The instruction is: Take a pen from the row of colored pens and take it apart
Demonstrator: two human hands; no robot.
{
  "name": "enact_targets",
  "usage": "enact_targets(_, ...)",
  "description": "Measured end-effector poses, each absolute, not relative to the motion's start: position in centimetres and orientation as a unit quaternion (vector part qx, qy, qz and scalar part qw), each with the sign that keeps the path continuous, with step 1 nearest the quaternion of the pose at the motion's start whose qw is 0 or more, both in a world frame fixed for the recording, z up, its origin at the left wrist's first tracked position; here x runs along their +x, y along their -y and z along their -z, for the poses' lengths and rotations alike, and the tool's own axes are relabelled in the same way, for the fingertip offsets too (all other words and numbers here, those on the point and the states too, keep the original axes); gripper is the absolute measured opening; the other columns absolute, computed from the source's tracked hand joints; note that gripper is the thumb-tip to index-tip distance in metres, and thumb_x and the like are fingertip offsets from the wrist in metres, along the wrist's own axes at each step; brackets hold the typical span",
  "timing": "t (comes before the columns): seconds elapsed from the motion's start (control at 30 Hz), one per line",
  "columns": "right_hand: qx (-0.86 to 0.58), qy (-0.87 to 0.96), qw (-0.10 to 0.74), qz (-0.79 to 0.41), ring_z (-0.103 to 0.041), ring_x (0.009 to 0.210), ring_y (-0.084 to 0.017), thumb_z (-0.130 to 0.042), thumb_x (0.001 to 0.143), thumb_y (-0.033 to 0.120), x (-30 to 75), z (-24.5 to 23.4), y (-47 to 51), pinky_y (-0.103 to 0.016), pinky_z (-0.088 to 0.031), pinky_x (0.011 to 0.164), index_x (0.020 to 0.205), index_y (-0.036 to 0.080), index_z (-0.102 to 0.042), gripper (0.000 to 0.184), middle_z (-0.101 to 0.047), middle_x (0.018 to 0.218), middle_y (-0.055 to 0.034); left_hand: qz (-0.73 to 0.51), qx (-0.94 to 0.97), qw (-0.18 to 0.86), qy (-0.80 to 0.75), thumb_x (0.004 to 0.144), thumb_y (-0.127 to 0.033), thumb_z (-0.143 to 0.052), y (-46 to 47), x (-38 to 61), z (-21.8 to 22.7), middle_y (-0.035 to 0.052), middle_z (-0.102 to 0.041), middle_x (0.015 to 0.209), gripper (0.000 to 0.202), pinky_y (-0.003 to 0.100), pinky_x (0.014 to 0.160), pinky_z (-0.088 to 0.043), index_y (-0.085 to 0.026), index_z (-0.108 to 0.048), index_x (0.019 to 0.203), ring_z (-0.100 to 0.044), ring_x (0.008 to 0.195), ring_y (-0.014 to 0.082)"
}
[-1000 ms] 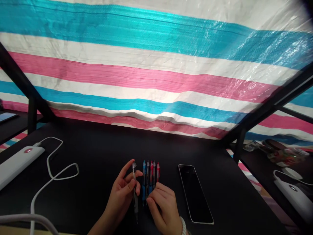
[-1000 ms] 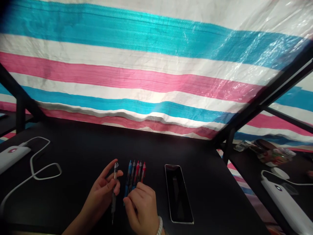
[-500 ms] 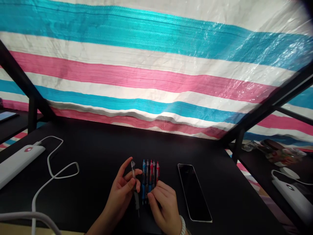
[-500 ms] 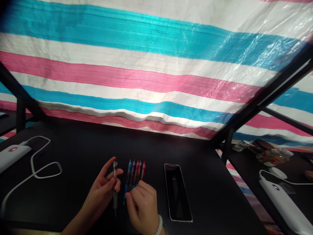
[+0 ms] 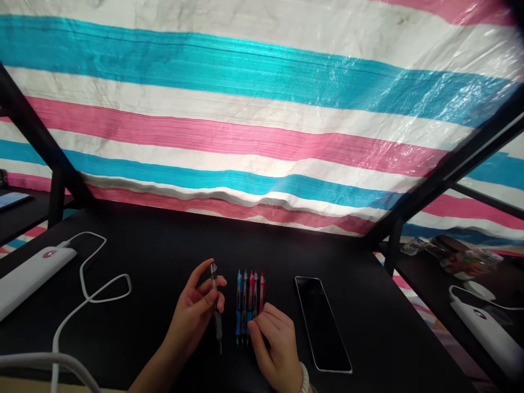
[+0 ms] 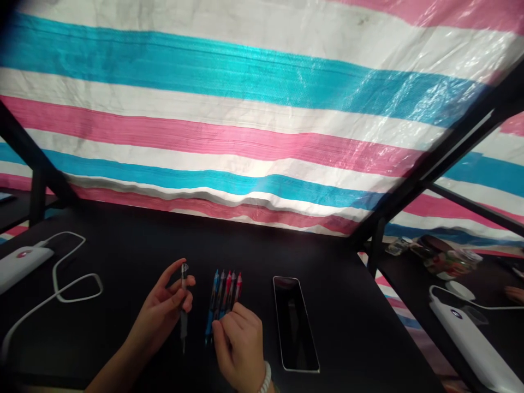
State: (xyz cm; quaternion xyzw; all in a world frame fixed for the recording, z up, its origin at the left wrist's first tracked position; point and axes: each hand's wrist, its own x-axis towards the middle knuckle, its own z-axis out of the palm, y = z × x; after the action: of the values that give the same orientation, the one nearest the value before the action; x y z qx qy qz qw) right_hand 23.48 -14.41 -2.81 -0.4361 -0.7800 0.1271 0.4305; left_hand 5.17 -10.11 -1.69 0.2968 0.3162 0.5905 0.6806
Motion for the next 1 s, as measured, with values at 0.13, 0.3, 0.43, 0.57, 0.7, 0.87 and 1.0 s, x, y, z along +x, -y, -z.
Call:
enact_targets(0.13,-0.434,0.776,0.44,-0.122,-0.04,0.058,-0.015,-0.043,0.094,0.011,23.6,3.0,14.4,-0.03,-0.025,0.054,0.064,0.02,-0.038,0.032,-0.042,0.056,0.0005,-0.603,0.342,0.626,-0.356,0.074,-0.019,-0.076,8.9,3.5,0.2,-0.0004,-0.065,0.083,0.056,0.024,0.057,-0.045,-0.026,-0.05,0.123,-0.059,0.056,0.0101)
enact_targets(0.3,-0.44,0.754,0.469,-0.136,-0.042,0.057,-0.015,-0.042,0.096,0.014,23.8,2.4,14.7,-0.03,-0.029,0.053,0.061,0.02,-0.041,0.035,-0.041,0.055,0.0008,-0.52,0.483,0.512,-0.484,0.079,-0.033,-0.069,7.0,1.5,-0.3,0.0064,-0.068,0.1,0.069,0.033,0.064,-0.053,-0.023,-0.036,0.139,-0.065,0.065,0.0167)
enact_targets(0.43,-0.55,0.681,0.47,-0.111,-0.053,0.07,-0.02,-0.044,0.098,0.027,26.0,1.8,15.1,-0.032,-0.042,0.061,0.083,0.02,-0.057,0.021,-0.056,0.075,-0.0053,-0.401,0.615,0.319,-0.599,0.08,-0.035,-0.061,5.9,0.0,1.4,0.0056,-0.067,0.095,0.054,0.033,0.064,-0.052,-0.022,-0.048,0.131,-0.067,0.079,0.0237)
enact_targets(0.57,-0.725,0.592,0.346,0.063,-0.055,0.099,-0.037,-0.041,0.091,0.061,29.8,2.2,16.0,-0.049,-0.047,0.077,0.116,0.014,-0.054,0.055,-0.06,0.106,-0.0193,-0.31,0.69,0.171,-0.632,0.082,-0.032,-0.055,5.7,-0.9,2.8,0.0019,-0.064,0.083,0.044,0.032,0.068,-0.048,-0.021,-0.055,0.124,-0.063,0.073,0.0212)
enact_targets(0.7,-0.828,0.508,0.201,0.126,-0.054,0.102,-0.046,-0.03,0.083,0.078,32.2,3.4,17.2,-0.052,-0.048,0.064,0.136,0.003,-0.039,0.093,-0.057,0.113,-0.0277,-0.23,0.711,0.147,-0.648,0.087,-0.033,-0.047,5.9,-1.0,3.1,0.0017,-0.062,0.079,0.037,0.03,0.062,-0.043,-0.02,-0.056,0.121,-0.061,0.068,0.0209)
enact_targets(0.87,-0.819,0.53,0.177,0.13,-0.058,0.092,-0.041,-0.04,0.087,0.066,32.3,4.2,17.3,-0.045,-0.048,0.06,0.138,0.007,-0.038,0.078,-0.06,0.1,-0.0216,-0.211,0.715,0.144,-0.65,0.09,-0.038,-0.043,6.1,-0.8,2.8,0.0017,-0.062,0.084,0.037,0.029,0.059,-0.042,-0.024,-0.054,0.123,-0.06,0.066,0.0196)
enact_targets(1.0,-0.814,0.534,0.196,0.12,-0.058,0.089,-0.038,-0.049,0.085,0.057,32.3,4.1,16.7,-0.043,-0.047,0.058,0.139,0.013,-0.037,0.071,-0.061,0.099,-0.0179,-0.208,0.713,0.146,-0.653,0.09,-0.039,-0.043,6.2,-0.9,2.8,0.0015,-0.062,0.086,0.038,0.028,0.057,-0.042,-0.025,-0.053,0.123,-0.06,0.065,0.019)
